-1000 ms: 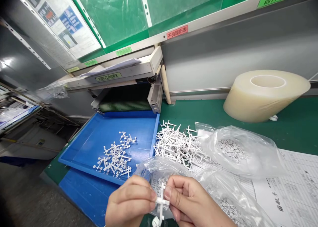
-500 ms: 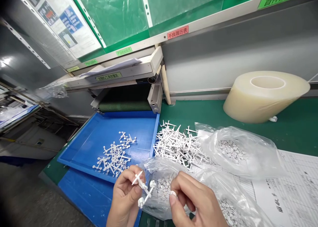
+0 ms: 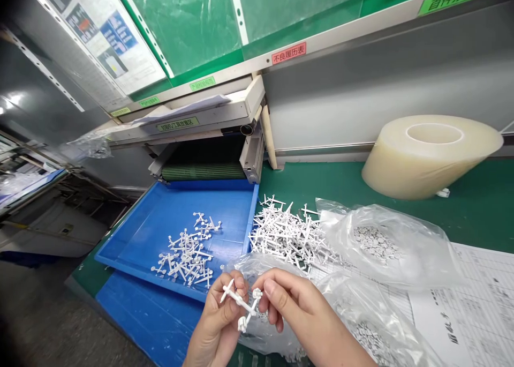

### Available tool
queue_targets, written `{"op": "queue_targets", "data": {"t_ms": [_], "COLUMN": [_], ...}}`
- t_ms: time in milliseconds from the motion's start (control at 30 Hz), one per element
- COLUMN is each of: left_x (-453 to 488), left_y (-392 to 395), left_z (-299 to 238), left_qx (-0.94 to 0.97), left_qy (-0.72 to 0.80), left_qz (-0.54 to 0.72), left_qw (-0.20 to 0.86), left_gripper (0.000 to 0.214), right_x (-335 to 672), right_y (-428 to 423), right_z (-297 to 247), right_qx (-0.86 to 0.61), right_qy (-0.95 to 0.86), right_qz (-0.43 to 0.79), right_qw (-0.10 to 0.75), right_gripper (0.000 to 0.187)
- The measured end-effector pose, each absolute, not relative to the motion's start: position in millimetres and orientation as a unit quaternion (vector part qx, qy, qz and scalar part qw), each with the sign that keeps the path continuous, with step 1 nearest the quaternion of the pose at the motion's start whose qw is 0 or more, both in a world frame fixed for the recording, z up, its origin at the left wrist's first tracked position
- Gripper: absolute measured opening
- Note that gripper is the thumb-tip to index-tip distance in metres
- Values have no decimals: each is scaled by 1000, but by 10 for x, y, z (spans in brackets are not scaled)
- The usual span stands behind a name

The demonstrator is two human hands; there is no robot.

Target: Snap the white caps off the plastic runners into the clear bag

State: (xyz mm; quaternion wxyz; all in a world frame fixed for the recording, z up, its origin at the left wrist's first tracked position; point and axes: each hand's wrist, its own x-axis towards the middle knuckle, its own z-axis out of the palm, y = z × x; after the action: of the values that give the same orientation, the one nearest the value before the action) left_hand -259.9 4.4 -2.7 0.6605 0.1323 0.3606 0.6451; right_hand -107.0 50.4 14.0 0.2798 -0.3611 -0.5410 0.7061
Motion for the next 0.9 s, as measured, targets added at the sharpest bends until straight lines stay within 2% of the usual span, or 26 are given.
{"op": "queue_targets", "data": {"t_ms": [200, 400, 467, 600, 700, 800, 833, 900], "left_x": [-2583, -2606, -2597, -2515, -2427, -2374, -2370, -2381], "left_y": [55, 78, 81, 67, 54, 54, 55, 57], "left_z": [-91, -102, -101, -104, -105, -112, -118, -138], "left_qx": [177, 192, 195, 186, 174, 177, 186, 224], "left_qy": [328, 296, 303, 366, 407, 437, 450, 474], "left_qz": [639, 648, 653, 686, 710, 721, 724, 725], "left_qw": [673, 675, 666, 601, 548, 508, 490, 447], "left_gripper": [24, 21, 21, 20, 21, 21, 20, 17], "right_x": [-1129, -1157, -1165, -1166, -1148, -1128, -1122, -1113], "right_y": [426, 357, 369, 374, 311, 262, 266, 303], "right_z": [199, 167, 123, 37, 34, 57, 57, 37], "right_qx": [-283, -253, -266, -352, -462, -515, -518, -496], "right_qy": [-221, -122, -164, -314, -481, -553, -547, -493], "right_qz": [903, 939, 924, 822, 635, 487, 486, 568], "right_qw": [237, 200, 219, 319, 390, 437, 442, 434], "right_gripper": [33, 23, 31, 42, 29, 17, 17, 22]}}
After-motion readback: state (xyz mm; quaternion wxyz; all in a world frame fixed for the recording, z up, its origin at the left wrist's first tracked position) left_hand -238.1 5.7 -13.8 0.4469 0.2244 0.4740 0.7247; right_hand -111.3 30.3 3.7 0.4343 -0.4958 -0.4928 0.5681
